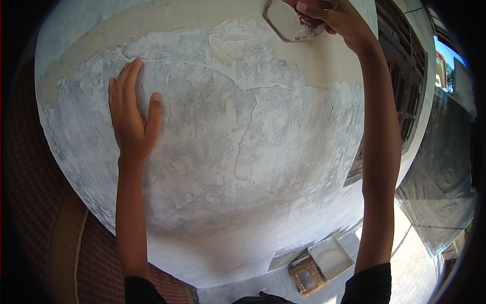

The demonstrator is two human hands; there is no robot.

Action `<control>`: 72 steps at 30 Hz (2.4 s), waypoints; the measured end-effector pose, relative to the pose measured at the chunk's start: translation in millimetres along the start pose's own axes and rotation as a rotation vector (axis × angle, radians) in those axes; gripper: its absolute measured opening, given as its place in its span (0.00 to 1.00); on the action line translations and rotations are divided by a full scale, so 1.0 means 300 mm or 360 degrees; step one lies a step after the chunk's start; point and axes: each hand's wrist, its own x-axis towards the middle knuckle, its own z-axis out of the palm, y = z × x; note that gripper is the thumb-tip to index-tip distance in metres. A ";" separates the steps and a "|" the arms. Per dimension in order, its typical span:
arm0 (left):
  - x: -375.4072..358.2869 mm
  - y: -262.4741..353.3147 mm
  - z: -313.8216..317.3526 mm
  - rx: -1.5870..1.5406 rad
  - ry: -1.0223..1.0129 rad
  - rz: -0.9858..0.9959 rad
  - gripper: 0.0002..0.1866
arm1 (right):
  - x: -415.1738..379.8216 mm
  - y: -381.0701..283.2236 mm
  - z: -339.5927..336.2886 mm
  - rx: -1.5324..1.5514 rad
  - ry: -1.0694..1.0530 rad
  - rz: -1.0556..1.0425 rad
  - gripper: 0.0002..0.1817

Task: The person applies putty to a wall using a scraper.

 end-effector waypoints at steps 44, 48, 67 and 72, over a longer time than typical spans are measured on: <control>-0.007 -0.015 0.000 -0.0032 -0.0005 -0.0005 0.27 | -0.100 -0.062 0.269 0.0256 0.0113 0.0014 0.18; -0.003 -0.009 0.000 -0.0039 0.0019 0.0007 0.28 | -0.083 0.139 0.187 0.0139 0.0350 -0.0059 0.28; -0.001 -0.003 -0.003 -0.0066 0.0045 -0.0001 0.29 | -0.095 0.122 0.213 0.0237 0.0488 0.0003 0.27; -0.001 -0.001 -0.002 -0.0053 0.0044 -0.0006 0.29 | -0.141 0.089 0.186 0.0444 0.0589 -0.0024 0.27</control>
